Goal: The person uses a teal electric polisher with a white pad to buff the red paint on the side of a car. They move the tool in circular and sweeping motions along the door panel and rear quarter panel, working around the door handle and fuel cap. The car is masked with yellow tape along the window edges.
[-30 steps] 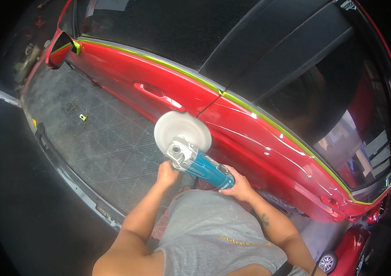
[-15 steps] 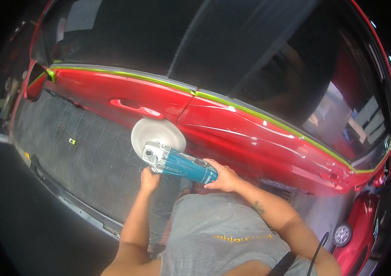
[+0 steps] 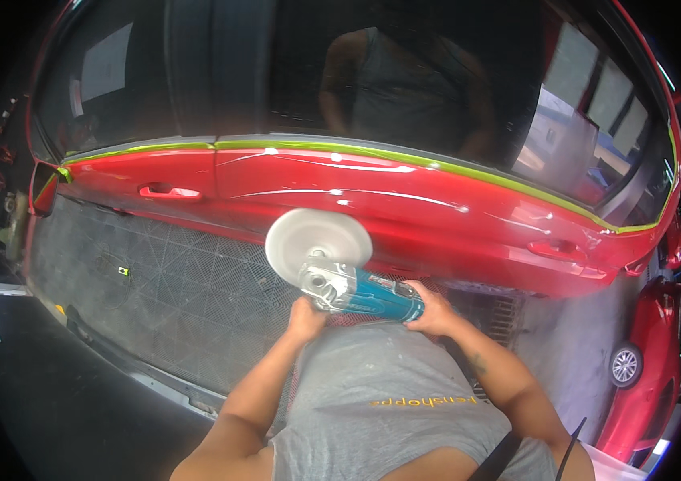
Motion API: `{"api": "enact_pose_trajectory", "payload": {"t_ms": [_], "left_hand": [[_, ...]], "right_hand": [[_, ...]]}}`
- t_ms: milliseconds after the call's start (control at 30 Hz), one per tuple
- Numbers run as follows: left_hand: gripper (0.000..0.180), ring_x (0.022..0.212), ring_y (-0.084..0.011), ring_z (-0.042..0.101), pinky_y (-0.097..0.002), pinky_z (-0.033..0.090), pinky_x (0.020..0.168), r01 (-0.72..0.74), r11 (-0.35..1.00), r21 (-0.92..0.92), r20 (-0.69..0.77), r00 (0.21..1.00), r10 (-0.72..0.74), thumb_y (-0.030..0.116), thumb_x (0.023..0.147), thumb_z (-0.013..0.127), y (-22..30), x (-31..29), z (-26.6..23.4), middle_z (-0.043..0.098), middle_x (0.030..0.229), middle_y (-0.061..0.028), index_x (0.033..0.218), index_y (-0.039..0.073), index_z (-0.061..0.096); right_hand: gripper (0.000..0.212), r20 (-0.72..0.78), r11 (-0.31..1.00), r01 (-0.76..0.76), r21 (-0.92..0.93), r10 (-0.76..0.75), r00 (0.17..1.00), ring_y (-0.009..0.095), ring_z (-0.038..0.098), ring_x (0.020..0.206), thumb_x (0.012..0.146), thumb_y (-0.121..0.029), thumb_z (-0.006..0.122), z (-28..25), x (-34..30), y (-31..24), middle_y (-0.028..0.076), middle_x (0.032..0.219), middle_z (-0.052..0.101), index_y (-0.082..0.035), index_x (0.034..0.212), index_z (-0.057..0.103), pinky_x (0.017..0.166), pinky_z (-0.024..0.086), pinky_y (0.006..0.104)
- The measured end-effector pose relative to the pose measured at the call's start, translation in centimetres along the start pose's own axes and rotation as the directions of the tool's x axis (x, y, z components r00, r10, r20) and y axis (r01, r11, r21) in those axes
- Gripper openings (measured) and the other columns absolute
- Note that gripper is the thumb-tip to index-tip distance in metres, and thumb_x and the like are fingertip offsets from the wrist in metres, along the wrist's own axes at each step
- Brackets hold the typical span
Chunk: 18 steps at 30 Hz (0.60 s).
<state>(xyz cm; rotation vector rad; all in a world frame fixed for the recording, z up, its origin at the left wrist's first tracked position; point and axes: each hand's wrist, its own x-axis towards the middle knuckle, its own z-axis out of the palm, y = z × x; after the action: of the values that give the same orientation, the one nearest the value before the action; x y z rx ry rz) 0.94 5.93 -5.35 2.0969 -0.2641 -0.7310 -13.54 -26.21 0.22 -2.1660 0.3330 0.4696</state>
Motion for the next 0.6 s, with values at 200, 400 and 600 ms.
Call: {"api": "enact_pose_trajectory", "payload": {"t_ms": [200,400,600], "left_hand": [[0.034,0.104,-0.0467,0.075,-0.0526,0.058,0.091,-0.084,0.986,0.145,0.135,0.989,0.065,0.019,0.083,0.085,7.7,-1.9,10.2,0.076,0.102,-0.0315,0.107,-0.004,0.078],[0.028,0.101,-0.0493,0.073,-0.0539,0.057,0.093,-0.176,0.967,0.183,0.123,0.980,0.155,0.014,0.082,0.080,11.2,-2.2,17.6,0.074,0.098,-0.0330,0.098,-0.008,0.075],[0.029,0.105,-0.0487,0.073,-0.0529,0.058,0.093,-0.133,0.976,0.174,-0.030,0.990,0.140,0.014,0.084,0.078,8.2,-0.9,14.3,0.074,0.101,-0.0346,0.103,-0.008,0.077]], "right_hand": [[0.093,-0.069,0.993,-0.091,0.081,0.097,0.993,0.039,0.070,0.127,0.071,-0.023,0.092,-3.9,-8.2,10.2,0.019,0.134,0.073,-0.017,0.153,0.049,0.106,0.056,0.0466],[0.090,-0.114,0.986,-0.110,0.128,0.125,0.986,0.037,0.072,0.123,0.069,-0.017,0.092,-5.6,-11.5,16.6,0.019,0.126,0.074,-0.012,0.148,0.050,0.104,0.057,0.0450],[0.089,-0.109,0.991,0.033,0.129,-0.019,0.994,0.036,0.070,0.127,0.067,-0.015,0.092,-4.2,-6.2,14.2,0.019,0.132,0.071,-0.011,0.147,0.051,0.106,0.055,0.0440]]}}
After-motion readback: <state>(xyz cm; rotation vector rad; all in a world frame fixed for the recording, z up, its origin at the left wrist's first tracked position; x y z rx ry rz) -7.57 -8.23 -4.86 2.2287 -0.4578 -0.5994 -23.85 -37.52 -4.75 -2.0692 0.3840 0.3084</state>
